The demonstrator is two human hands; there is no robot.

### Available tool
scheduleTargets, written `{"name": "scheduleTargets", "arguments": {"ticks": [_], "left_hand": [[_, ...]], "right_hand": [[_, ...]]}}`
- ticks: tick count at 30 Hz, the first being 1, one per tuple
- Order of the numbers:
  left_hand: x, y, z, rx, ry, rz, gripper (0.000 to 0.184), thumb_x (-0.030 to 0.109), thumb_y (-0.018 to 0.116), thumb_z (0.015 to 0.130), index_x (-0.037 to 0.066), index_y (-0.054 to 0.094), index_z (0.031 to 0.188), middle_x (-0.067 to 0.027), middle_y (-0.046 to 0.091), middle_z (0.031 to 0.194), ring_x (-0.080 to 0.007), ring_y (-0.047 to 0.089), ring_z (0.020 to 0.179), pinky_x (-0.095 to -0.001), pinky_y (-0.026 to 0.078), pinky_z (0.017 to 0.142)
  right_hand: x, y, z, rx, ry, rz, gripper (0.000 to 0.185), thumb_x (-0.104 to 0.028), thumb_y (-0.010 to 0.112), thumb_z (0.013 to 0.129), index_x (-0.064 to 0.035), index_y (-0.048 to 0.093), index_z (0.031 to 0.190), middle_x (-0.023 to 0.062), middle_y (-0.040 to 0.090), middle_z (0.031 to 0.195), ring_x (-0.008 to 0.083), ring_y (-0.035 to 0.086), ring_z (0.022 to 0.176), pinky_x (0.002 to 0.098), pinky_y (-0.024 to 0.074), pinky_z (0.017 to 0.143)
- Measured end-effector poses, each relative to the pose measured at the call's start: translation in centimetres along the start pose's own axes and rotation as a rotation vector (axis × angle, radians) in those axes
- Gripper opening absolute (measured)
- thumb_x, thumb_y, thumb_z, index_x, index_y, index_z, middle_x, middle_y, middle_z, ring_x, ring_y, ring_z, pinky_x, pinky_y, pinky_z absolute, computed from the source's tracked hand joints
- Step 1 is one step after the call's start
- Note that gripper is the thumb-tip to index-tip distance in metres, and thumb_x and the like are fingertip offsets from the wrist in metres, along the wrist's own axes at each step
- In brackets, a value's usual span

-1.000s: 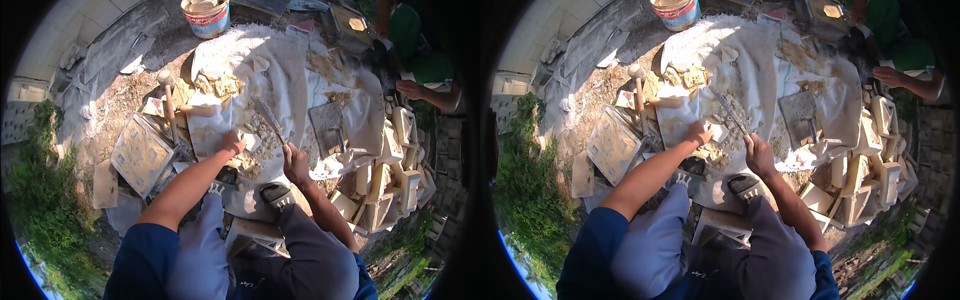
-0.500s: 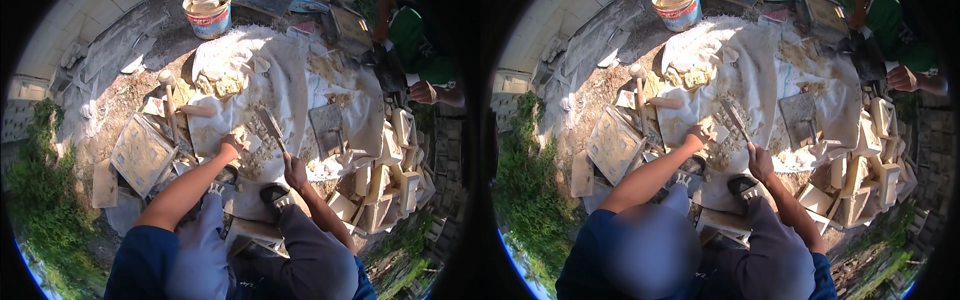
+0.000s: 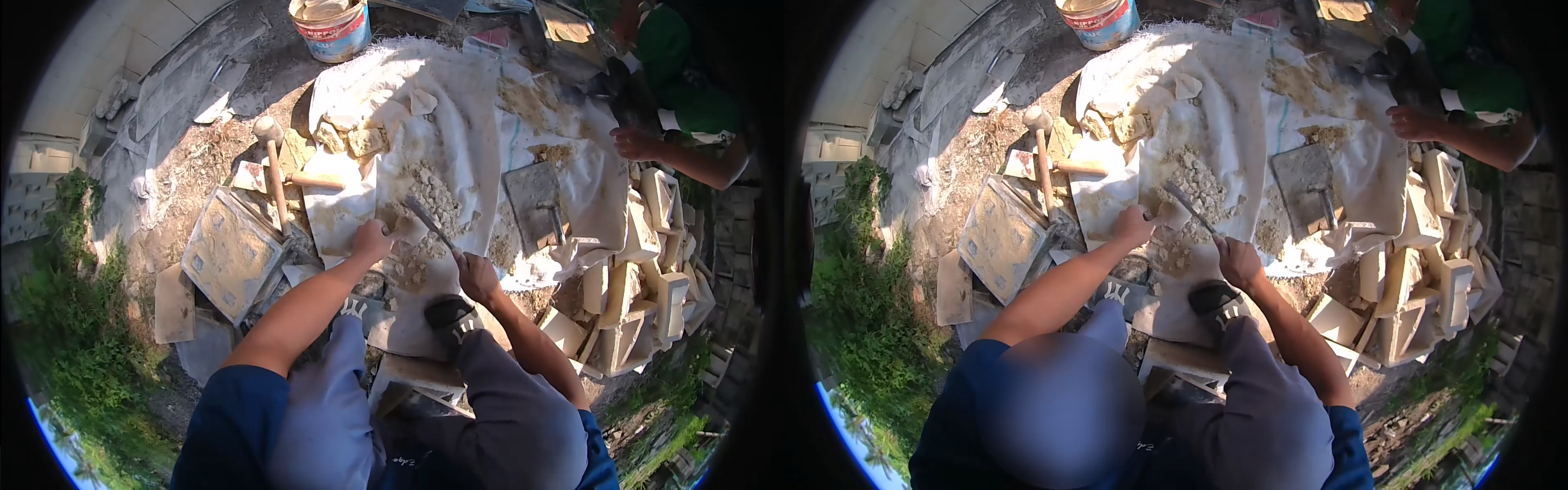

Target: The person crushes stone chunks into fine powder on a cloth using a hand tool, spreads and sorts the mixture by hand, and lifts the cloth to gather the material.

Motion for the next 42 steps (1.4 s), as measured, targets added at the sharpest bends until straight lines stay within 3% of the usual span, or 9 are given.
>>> {"name": "scheduleTargets", "arguments": {"ticks": [9,12,18,23,27,31,36,38,42], "left_hand": [[0.4,0.1,0.3,-0.014,0.12,-0.176,0.053,0.05,0.081,0.075,0.0,0.066,0.065,-0.016,0.065,0.06,-0.0305,0.066,0.058,-0.0421,0.051,0.061],[0.7,-0.4,0.5,-0.045,0.053,-0.165,0.055,0.052,0.081,0.075,0.0,0.065,0.064,-0.0154,0.065,0.06,-0.0288,0.067,0.059,-0.0414,0.052,0.062],[0.3,0.4,0.6,-0.105,-0.004,-0.139,0.053,0.049,0.081,0.076,0.0,0.067,0.062,-0.0188,0.067,0.062,-0.0337,0.069,0.065,-0.0445,0.056,0.07],[-0.5,0.8,0.7,-0.017,0.065,-0.125,0.053,0.05,0.082,0.075,0.0,0.066,0.065,-0.0153,0.066,0.061,-0.0298,0.068,0.062,-0.04,0.054,0.065],[-0.2,-0.3,-0.3,0.047,0.175,-0.24,0.045,0.041,0.084,0.075,0.0,0.067,0.069,-0.0152,0.066,0.062,-0.0298,0.068,0.063,-0.04,0.053,0.065],[-0.4,-0.1,-0.6,-0.015,0.168,-0.229,0.032,0.028,0.085,0.073,0.001,0.071,0.082,-0.0126,0.069,0.066,-0.0258,0.069,0.064,-0.0381,0.054,0.065],[-0.1,0.2,-1.6,-0.102,0.123,-0.243,0.032,0.024,0.085,0.073,0.002,0.073,0.092,-0.0118,0.071,0.072,-0.0243,0.07,0.067,-0.0371,0.054,0.068],[-0.5,0.5,-1.4,-0.117,0.084,-0.206,0.03,0.023,0.085,0.071,0.005,0.075,0.093,-0.0189,0.072,0.084,-0.0349,0.07,0.086,-0.0413,0.054,0.082],[-0.9,0.9,-1.4,-0.099,0.155,-0.23,0.032,0.024,0.084,0.073,0.004,0.074,0.096,-0.0201,0.072,0.086,-0.0364,0.07,0.088,-0.0426,0.054,0.082]], "right_hand": [[-4.1,-3.3,-1.6,0.254,-0.444,0.247,0.045,-0.038,0.047,0.104,0.0007,0.057,0.083,0.0251,0.056,0.063,0.046,0.058,0.058,0.052,0.0441,0.056],[1.3,0.7,0.1,0.004,-0.111,-0.272,0.046,-0.039,0.049,0.103,0.001,0.061,0.085,0.0279,0.062,0.07,0.0479,0.063,0.065,0.0555,0.0478,0.059],[-1.4,-1.8,0.5,-0.046,-0.04,-0.118,0.051,-0.037,0.046,0.105,0.0031,0.064,0.079,0.0322,0.063,0.076,0.0521,0.063,0.079,0.056,0.049,0.073],[-8.5,-7.0,-1.1,0.198,-0.218,0.203,0.049,-0.037,0.042,0.106,0.0036,0.055,0.081,0.026,0.058,0.065,0.0499,0.059,0.066,0.05,0.0449,0.061],[-5.8,-3.9,-1.6,0.139,-0.387,0.328,0.047,-0.04,0.045,0.104,0.001,0.055,0.084,0.0236,0.06,0.067,0.0459,0.063,0.065,0.0507,0.0461,0.06],[0.8,1.5,-0.9,-0.088,0.006,-0.323,0.047,-0.04,0.047,0.103,0.0024,0.065,0.092,0.0319,0.065,0.078,0.0503,0.066,0.08,0.0572,0.0508,0.07],[0.0,0.6,-0.9,-0.019,-0.04,-0.172,0.048,-0.039,0.047,0.104,0.0015,0.066,0.087,0.0314,0.063,0.073,0.0526,0.063,0.076,0.0565,0.0499,0.069],[-1.6,-0.8,-0.9,-0.016,-0.054,-0.136,0.048,-0.038,0.047,0.104,0.002,0.065,0.083,0.0308,0.062,0.072,0.053,0.062,0.074,0.0568,0.0488,0.068],[-6.3,-4.2,-2.2,0.135,-0.19,0.002,0.043,-0.033,0.047,0.105,0.003,0.058,0.083,0.0298,0.056,0.067,0.0525,0.057,0.069,0.0557,0.0419,0.063]]}}
Point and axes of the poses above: each hand's wrist, its own z-axis towards the middle knuckle, its own y-axis out of the palm, x = y × z, the point moved 9 cm from there along z, towards the middle knuckle
